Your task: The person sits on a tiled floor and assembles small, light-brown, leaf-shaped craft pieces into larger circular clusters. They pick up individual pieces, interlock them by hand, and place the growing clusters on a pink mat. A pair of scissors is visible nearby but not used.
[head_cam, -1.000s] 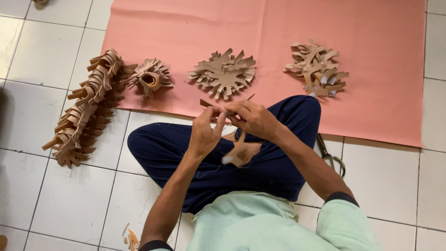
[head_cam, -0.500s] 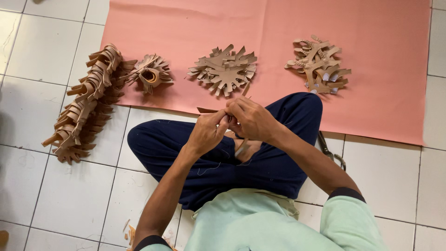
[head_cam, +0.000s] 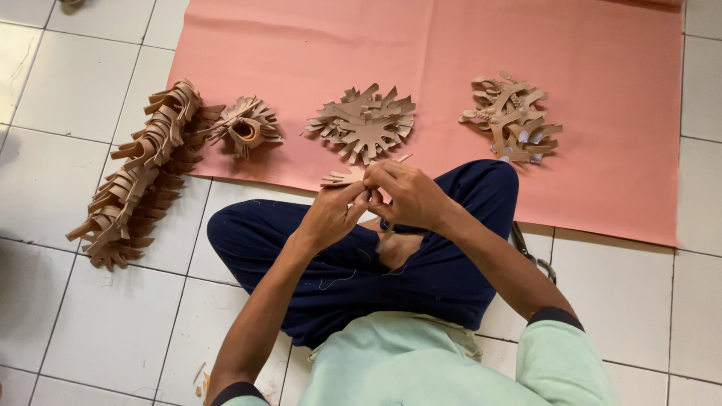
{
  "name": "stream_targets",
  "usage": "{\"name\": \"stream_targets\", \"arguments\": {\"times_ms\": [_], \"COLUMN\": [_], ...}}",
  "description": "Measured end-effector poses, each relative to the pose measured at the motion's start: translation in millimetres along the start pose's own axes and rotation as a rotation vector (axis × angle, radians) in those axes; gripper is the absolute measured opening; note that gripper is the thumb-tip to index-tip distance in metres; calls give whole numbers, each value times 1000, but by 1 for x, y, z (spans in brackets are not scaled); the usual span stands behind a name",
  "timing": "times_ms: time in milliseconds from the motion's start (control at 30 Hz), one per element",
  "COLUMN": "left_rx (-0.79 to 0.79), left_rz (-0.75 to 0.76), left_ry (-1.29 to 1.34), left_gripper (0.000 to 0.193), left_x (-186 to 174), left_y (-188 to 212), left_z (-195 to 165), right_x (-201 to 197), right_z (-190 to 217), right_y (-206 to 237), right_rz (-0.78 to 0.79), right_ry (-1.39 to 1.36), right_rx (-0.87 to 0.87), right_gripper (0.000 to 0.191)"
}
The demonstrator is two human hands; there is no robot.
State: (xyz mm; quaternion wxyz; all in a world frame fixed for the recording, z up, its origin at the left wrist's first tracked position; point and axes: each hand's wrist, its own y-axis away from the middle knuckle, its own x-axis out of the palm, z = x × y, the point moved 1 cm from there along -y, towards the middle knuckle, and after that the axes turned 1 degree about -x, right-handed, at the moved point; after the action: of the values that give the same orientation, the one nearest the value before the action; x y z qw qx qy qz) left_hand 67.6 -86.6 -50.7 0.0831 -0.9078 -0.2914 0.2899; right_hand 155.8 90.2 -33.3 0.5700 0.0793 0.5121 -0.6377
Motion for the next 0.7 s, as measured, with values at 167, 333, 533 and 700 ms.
{"name": "stream_targets", "arguments": {"times_ms": [167,333,533,700], "left_rx": [58,-26,-311,-289], "left_rz": [25,47,-36,0], "left_ry": [-53,-52,431,796], "left_gripper": [16,21,38,41], "left_x": [-4,2,17,21], "left_y": [3,11,15,14], "left_z": [3,18,48,42], "right_x": [-1,2,1,-3], "right_z": [1,-3,2,1], "right_y": [-2,2,5,2], "right_rz": [45,53,-75,5], "right_ry": [-59,-90,10,145], "right_rx": [75,98,92,0], "right_gripper": [26,28,32,47]}}
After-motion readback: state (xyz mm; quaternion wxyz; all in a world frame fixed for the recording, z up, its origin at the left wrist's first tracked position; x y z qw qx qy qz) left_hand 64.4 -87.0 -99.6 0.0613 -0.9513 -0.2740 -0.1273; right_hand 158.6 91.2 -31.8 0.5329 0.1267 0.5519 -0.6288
